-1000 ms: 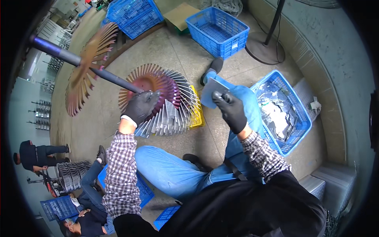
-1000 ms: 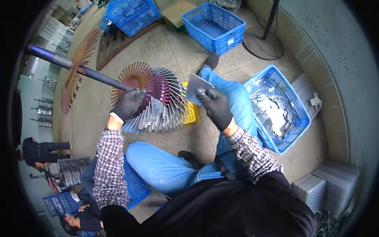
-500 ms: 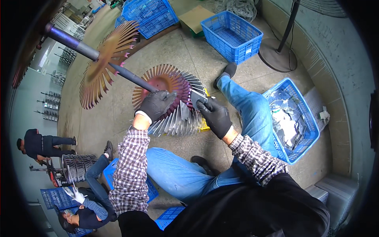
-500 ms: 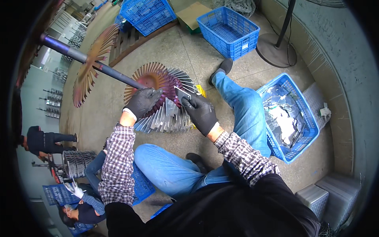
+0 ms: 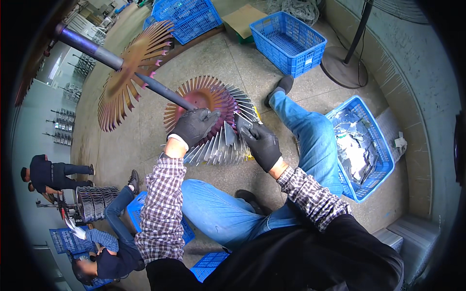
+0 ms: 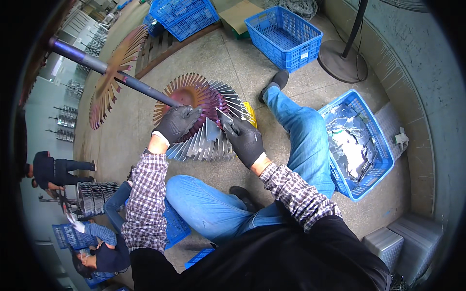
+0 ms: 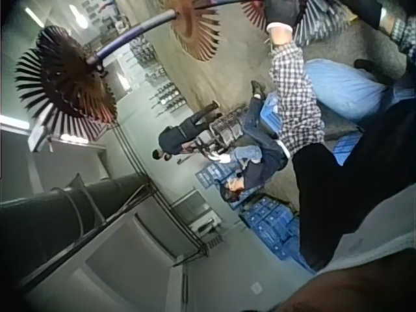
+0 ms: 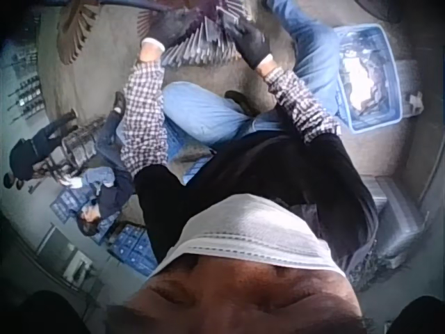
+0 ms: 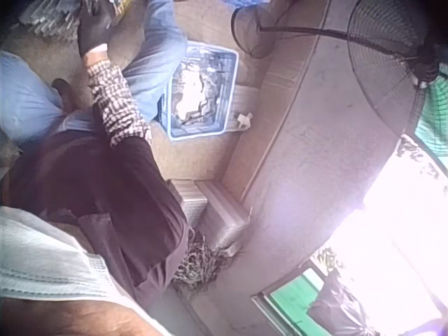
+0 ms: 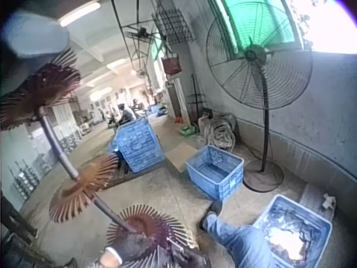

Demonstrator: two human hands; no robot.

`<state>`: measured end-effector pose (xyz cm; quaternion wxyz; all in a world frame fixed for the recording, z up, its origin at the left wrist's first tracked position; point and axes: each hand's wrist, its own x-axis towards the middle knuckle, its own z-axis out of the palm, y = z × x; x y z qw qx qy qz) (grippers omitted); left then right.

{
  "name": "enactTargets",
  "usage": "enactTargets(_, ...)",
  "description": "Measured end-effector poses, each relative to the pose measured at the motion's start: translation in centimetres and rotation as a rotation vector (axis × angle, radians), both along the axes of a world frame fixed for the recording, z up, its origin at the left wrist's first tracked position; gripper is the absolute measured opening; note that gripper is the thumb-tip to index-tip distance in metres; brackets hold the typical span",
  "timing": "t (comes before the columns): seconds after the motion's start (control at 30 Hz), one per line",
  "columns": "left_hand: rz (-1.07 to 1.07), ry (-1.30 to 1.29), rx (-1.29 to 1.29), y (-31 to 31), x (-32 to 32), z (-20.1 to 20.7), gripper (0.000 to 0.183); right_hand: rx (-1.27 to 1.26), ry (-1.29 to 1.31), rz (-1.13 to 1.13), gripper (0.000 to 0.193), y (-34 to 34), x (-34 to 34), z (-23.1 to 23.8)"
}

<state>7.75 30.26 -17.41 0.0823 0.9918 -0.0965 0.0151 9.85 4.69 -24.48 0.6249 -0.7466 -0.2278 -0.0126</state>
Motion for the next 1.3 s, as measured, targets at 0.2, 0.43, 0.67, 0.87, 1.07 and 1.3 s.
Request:
enactTargets(0.2,-0.097,-0.045,0.14,0.7,0.1,-0.5,0.026,0.002,-0.003,0.016,0.02,0.4,-0.3,0.4)
enactTargets(0.43,-0.083,-0.027,0.153,1.0,0.1,-1.3,0.027,-0.172,-0.031,0.154,0.025,0.2,0.6,2.2)
enactTargets(0.67,-0.03,0.111,0.149,0.6,1.2,-1.0,0.034,-0.408,-0.16,0.139,0.026,0.6,-0.1,2.7)
enactTargets(0.87,0.017,0.223,0.223,1.6,3.1,-2.3,0.046,-0.368,-0.218,0.128,0.025,1.1,-0.1,1.3)
enactTargets(1.07,0.193,0.434,0.26,-2.6,4.5,2.7,0.052,-0.386,-0.207,0.158,0.031,0.5,0.2,0.9)
enactTargets(1.3,0.312,0.506,0.166,-2.8,3.7,4.5,0.069,-0.485,-0.242,0.177,0.035,1.1,-0.4,2.4)
